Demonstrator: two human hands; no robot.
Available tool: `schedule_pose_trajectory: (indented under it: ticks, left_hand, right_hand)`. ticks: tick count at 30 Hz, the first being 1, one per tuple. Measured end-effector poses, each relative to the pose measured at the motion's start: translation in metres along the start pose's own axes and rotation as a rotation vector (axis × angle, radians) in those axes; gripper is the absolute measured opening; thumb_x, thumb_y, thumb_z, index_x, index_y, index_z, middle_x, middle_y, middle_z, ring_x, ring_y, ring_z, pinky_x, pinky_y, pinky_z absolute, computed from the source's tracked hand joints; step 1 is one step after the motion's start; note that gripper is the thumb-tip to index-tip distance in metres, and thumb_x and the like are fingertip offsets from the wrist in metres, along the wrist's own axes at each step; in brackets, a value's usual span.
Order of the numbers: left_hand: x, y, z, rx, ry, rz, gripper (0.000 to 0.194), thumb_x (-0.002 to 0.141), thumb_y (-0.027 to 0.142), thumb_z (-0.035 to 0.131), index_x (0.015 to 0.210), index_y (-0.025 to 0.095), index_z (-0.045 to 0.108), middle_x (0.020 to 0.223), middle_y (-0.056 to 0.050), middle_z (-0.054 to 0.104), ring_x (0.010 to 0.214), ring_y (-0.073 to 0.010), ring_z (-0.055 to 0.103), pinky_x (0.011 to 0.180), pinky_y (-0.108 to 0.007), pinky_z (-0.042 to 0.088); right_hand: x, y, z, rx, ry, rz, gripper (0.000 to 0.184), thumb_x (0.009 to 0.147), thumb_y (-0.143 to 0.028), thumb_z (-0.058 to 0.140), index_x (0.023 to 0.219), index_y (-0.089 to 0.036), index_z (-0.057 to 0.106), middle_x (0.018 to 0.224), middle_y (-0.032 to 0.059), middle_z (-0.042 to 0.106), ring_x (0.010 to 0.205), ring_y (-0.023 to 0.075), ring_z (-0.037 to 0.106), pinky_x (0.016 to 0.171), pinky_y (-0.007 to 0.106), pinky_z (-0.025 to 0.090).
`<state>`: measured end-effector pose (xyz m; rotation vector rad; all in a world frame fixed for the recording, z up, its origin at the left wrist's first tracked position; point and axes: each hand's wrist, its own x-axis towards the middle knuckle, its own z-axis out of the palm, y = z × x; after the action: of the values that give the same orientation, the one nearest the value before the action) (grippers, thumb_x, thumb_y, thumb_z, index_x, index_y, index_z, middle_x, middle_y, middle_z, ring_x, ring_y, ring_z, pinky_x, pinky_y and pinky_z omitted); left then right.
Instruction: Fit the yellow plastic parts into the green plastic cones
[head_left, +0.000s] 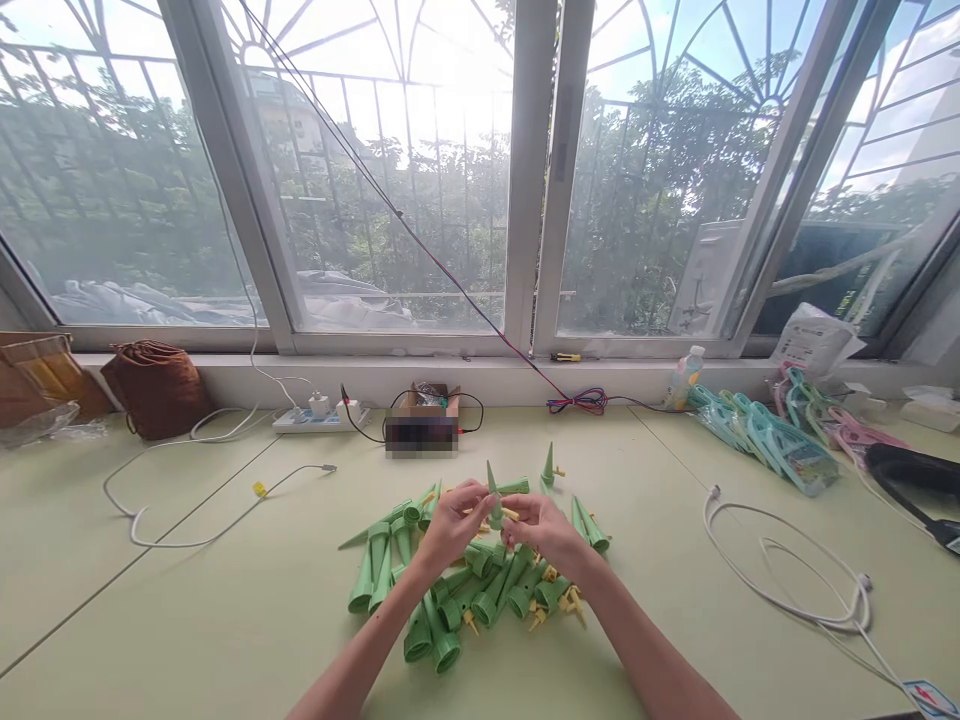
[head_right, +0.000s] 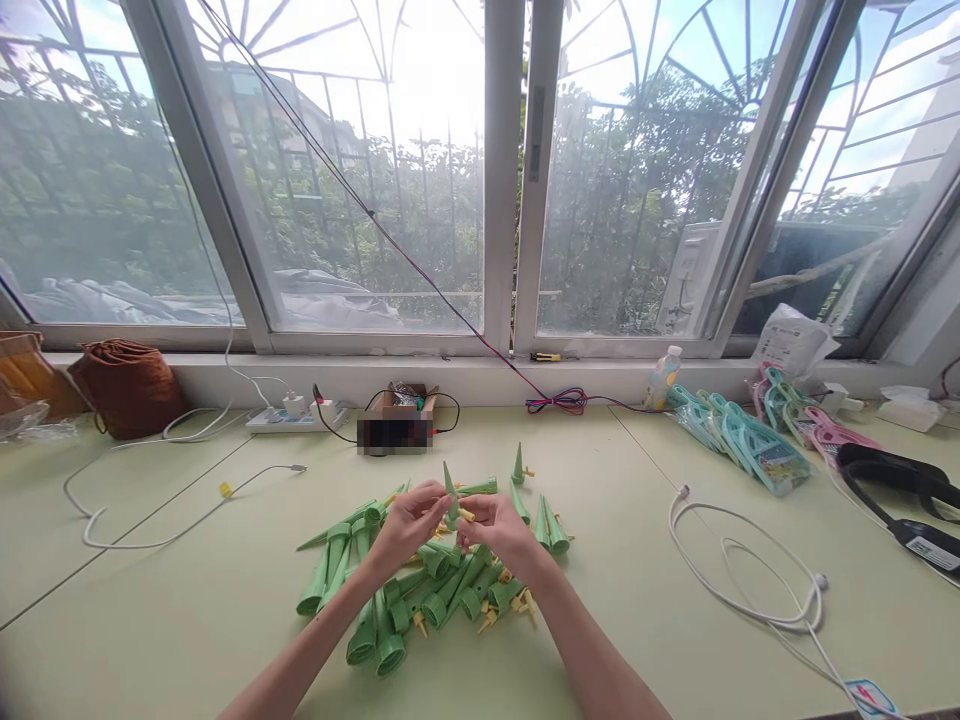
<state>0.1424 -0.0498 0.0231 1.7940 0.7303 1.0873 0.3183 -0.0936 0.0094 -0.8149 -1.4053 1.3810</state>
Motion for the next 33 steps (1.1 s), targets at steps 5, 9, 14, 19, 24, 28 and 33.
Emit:
schedule_pose_trajectory:
  ticks: [5, 9, 14, 19, 24, 28, 33]
  left_hand:
    - [0.0, -0.003, 0.0, 0.057, -0.01, 0.029, 0.036, 0.087, 0.044, 0.057, 0.066, 0.015, 0.062, 0.071, -0.001, 0.048, 0.054, -0.0086, 0.042, 0.045, -0.018, 0.034]
    - [-0.001, -0.001, 0.0, 0.086, -0.01, 0.055, 0.037, 0.088, 0.042, 0.057, 0.063, 0.015, 0.06, 0.068, -0.001, 0.047, 0.054, -0.0093, 0.043, 0.046, -0.018, 0.033]
    - [-0.002, 0.0, 0.0, 0.076, -0.021, 0.011, 0.034, 0.088, 0.041, 0.057, 0.065, 0.016, 0.061, 0.064, 0.0, 0.048, 0.048, -0.0083, 0.04, 0.041, -0.019, 0.029]
    - [-0.003, -0.003, 0.001, 0.086, -0.027, -0.006, 0.038, 0.088, 0.043, 0.056, 0.06, 0.016, 0.054, 0.058, 0.003, 0.043, 0.045, -0.0079, 0.037, 0.041, -0.019, 0.027]
    - [-0.003, -0.005, 0.002, 0.057, -0.045, -0.038, 0.042, 0.089, 0.044, 0.055, 0.058, 0.016, 0.049, 0.054, 0.004, 0.039, 0.043, -0.007, 0.034, 0.04, -0.019, 0.024]
    - [-0.004, -0.003, 0.003, 0.022, -0.073, -0.057, 0.043, 0.088, 0.046, 0.054, 0.059, 0.015, 0.051, 0.048, 0.006, 0.035, 0.041, -0.0064, 0.03, 0.039, -0.019, 0.022]
    - [-0.004, 0.001, 0.001, 0.021, -0.115, -0.112, 0.045, 0.087, 0.049, 0.055, 0.06, 0.014, 0.056, 0.046, 0.006, 0.037, 0.04, -0.0061, 0.031, 0.039, -0.019, 0.022]
  right_hand:
    - [0.001, 0.005, -0.001, 0.012, 0.02, 0.025, 0.053, 0.072, -0.05, 0.076, 0.112, -0.016, 0.068, 0.073, 0.003, 0.067, 0.067, 0.0165, 0.062, 0.066, 0.03, 0.05]
    - [0.003, 0.008, -0.003, 0.025, 0.037, 0.035, 0.054, 0.069, -0.049, 0.079, 0.11, -0.016, 0.068, 0.08, 0.0051, 0.07, 0.07, 0.0181, 0.065, 0.067, 0.03, 0.051]
    - [0.003, 0.011, -0.007, 0.038, 0.058, 0.061, 0.057, 0.068, -0.045, 0.081, 0.112, -0.015, 0.065, 0.089, 0.009, 0.072, 0.076, 0.0202, 0.068, 0.07, 0.032, 0.053]
    - [0.002, 0.012, -0.007, 0.056, 0.057, 0.062, 0.054, 0.068, -0.041, 0.082, 0.111, -0.015, 0.064, 0.093, 0.0102, 0.072, 0.075, 0.0189, 0.068, 0.069, 0.031, 0.053]
    - [0.002, 0.011, -0.006, 0.047, 0.036, 0.043, 0.05, 0.069, -0.04, 0.082, 0.109, -0.015, 0.065, 0.094, 0.0089, 0.071, 0.069, 0.0152, 0.064, 0.065, 0.029, 0.051]
    - [0.002, 0.009, -0.006, 0.049, 0.011, 0.04, 0.047, 0.07, -0.037, 0.081, 0.108, -0.015, 0.065, 0.095, 0.0092, 0.071, 0.066, 0.014, 0.063, 0.062, 0.028, 0.051]
    - [0.001, 0.01, -0.005, 0.07, 0.009, 0.047, 0.045, 0.07, -0.034, 0.082, 0.107, -0.016, 0.064, 0.096, 0.0086, 0.07, 0.066, 0.0138, 0.063, 0.061, 0.028, 0.051]
